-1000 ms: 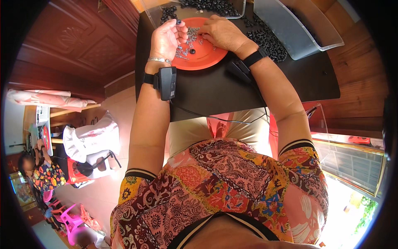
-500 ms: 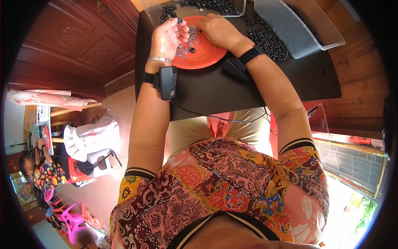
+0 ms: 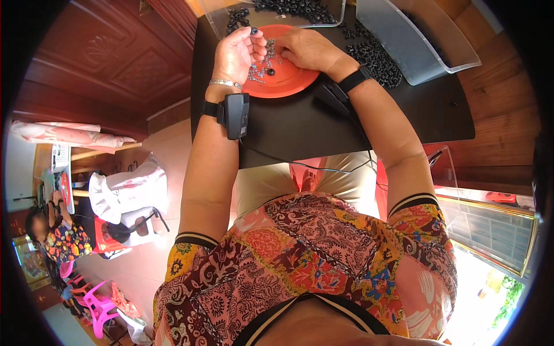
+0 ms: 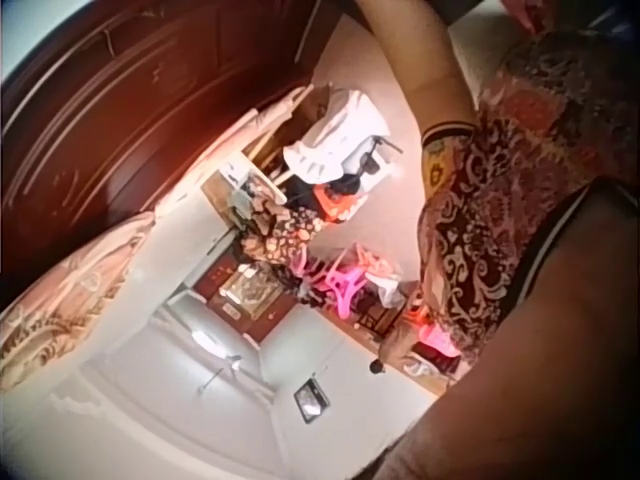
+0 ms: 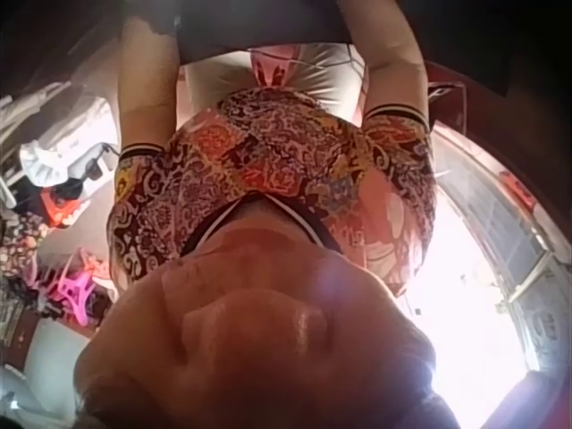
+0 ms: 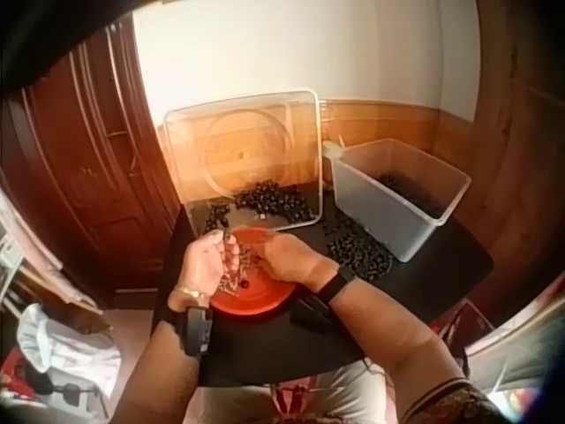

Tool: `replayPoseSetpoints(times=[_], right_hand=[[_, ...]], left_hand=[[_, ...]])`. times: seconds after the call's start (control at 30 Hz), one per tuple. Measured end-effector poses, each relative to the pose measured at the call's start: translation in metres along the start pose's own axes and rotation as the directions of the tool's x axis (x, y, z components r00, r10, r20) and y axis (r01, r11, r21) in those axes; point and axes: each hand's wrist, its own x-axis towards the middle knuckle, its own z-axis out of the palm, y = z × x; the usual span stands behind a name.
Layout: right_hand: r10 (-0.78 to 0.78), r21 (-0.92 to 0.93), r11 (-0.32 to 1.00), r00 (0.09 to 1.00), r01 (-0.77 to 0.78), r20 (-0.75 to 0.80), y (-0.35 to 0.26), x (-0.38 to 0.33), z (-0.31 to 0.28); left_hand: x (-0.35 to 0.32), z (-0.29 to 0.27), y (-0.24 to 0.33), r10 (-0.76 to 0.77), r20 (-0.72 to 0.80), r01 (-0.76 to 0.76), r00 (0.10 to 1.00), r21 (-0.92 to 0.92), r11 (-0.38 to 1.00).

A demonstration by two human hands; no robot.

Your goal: Assembling small black components with silver metal rings at a table.

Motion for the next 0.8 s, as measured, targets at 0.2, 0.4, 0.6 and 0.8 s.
replayPoseSetpoints(times=[0.2, 0.4, 0.6, 0.8], right_hand=[[-0.032, 0.166, 0.986, 0.996, 0.018, 0.083, 0.0017, -0.0053, -0.0088], [-0.025, 0.109, 0.994, 0.999, 0.02, 0.047, -0.0016, -0.0029, -0.0059], [0.002, 0.129, 0.992, 0.999, -0.008, 0.046, -0.0041, -0.0042, -0.007], [-0.022, 0.195, 0.981, 0.999, 0.015, 0.031, 0.0004, -0.0041, -0.0031]], left_hand=[[-0.0017, 0.0063, 0.002, 0.02, -0.014, -0.02, 1.0, -0.022, 1.0], [-0.0008, 0.0047, 0.0006, 0.002, -0.03, -0.002, 1.0, -0.01, 1.0], [-0.0008, 0.0045, -0.0002, 0.01, -0.022, -0.01, 1.0, 0.002, 1.0], [-0.0007, 0.0055, 0.0, 0.001, -0.032, -0.001, 0.999, -0.004, 1.0]])
